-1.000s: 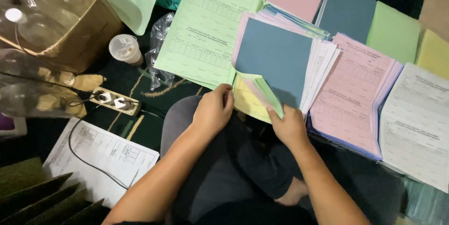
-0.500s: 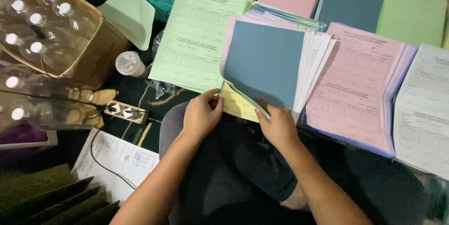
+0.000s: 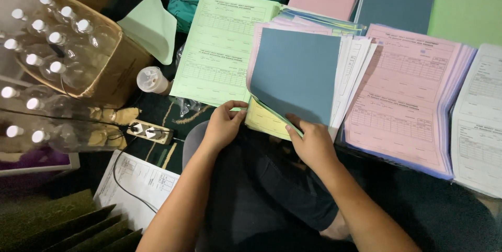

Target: Sorting and stacking various colored paper forms into organized bundles on the floor.

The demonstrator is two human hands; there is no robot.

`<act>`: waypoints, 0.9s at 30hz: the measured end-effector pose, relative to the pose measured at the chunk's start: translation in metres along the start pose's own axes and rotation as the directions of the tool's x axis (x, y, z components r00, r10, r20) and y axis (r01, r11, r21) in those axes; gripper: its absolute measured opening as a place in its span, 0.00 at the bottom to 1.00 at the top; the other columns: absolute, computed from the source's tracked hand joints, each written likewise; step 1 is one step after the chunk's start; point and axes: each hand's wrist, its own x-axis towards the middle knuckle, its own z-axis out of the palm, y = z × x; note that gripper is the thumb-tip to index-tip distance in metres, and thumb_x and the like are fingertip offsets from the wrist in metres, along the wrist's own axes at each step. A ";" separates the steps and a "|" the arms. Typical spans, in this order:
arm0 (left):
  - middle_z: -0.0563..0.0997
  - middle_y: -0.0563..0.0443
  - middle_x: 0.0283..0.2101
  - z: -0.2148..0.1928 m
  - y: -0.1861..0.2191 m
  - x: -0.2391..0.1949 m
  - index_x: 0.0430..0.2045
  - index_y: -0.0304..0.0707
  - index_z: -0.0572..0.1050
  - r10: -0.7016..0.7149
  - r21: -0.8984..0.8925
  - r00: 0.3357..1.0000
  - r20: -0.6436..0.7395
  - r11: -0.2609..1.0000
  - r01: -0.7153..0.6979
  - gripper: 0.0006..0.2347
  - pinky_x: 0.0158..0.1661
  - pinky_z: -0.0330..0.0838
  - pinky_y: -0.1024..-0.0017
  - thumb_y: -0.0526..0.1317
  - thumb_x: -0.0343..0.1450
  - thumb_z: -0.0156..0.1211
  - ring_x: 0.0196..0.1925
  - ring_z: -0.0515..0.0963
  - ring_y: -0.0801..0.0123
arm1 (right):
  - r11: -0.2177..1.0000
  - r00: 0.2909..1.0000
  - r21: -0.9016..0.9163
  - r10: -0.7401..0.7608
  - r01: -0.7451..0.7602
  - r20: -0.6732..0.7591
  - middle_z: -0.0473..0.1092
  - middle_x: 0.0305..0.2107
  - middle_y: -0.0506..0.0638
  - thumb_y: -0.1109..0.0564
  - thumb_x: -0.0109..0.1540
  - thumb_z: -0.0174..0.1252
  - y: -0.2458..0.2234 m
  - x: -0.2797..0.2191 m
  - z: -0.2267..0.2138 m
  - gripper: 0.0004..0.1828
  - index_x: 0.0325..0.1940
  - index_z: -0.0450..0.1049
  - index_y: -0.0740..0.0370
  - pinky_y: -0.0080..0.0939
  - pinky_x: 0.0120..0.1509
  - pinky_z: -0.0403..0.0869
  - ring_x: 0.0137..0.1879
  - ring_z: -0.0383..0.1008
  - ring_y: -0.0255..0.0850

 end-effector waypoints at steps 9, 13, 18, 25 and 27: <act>0.87 0.37 0.35 -0.001 -0.005 0.007 0.53 0.28 0.76 0.013 -0.046 0.999 0.046 0.999 -0.011 0.14 0.42 0.78 0.65 0.34 0.74 0.56 0.36 0.85 0.62 | 0.999 0.999 0.005 -0.032 0.032 -0.023 0.77 0.21 0.62 0.52 0.63 0.61 0.000 0.000 0.001 0.14 0.50 0.83 0.58 0.51 0.31 0.75 0.31 0.79 0.59; 0.87 0.39 0.34 -0.001 -0.006 0.009 0.52 0.28 0.77 0.002 -0.068 0.999 0.040 0.998 0.000 0.14 0.43 0.78 0.65 0.37 0.75 0.55 0.36 0.86 0.61 | 0.999 0.999 -0.011 -0.038 0.038 -0.038 0.76 0.21 0.63 0.50 0.63 0.62 0.001 0.000 0.002 0.13 0.48 0.83 0.57 0.54 0.33 0.75 0.34 0.79 0.61; 0.87 0.41 0.34 -0.003 -0.009 0.010 0.51 0.28 0.78 0.000 -0.048 0.999 0.036 0.999 0.002 0.14 0.41 0.78 0.68 0.36 0.73 0.58 0.35 0.86 0.62 | 0.999 0.998 0.000 -0.049 0.049 -0.048 0.77 0.21 0.62 0.51 0.62 0.62 0.002 0.001 0.003 0.15 0.51 0.83 0.54 0.54 0.34 0.76 0.34 0.79 0.61; 0.87 0.42 0.33 -0.003 -0.007 0.008 0.49 0.28 0.79 0.003 -0.056 1.000 0.027 0.998 -0.001 0.14 0.40 0.78 0.68 0.38 0.72 0.60 0.35 0.86 0.63 | 0.999 0.998 -0.001 -0.051 0.051 -0.047 0.77 0.22 0.62 0.50 0.63 0.62 -0.001 0.000 0.000 0.15 0.51 0.83 0.54 0.54 0.35 0.77 0.34 0.80 0.61; 0.87 0.43 0.33 -0.003 -0.011 0.010 0.49 0.28 0.79 0.006 -0.059 1.000 0.027 0.998 -0.004 0.14 0.40 0.78 0.69 0.37 0.72 0.60 0.35 0.86 0.64 | 0.998 0.997 0.000 -0.057 0.057 -0.050 0.77 0.22 0.63 0.50 0.63 0.62 -0.002 0.000 0.000 0.15 0.51 0.83 0.54 0.54 0.35 0.77 0.34 0.79 0.61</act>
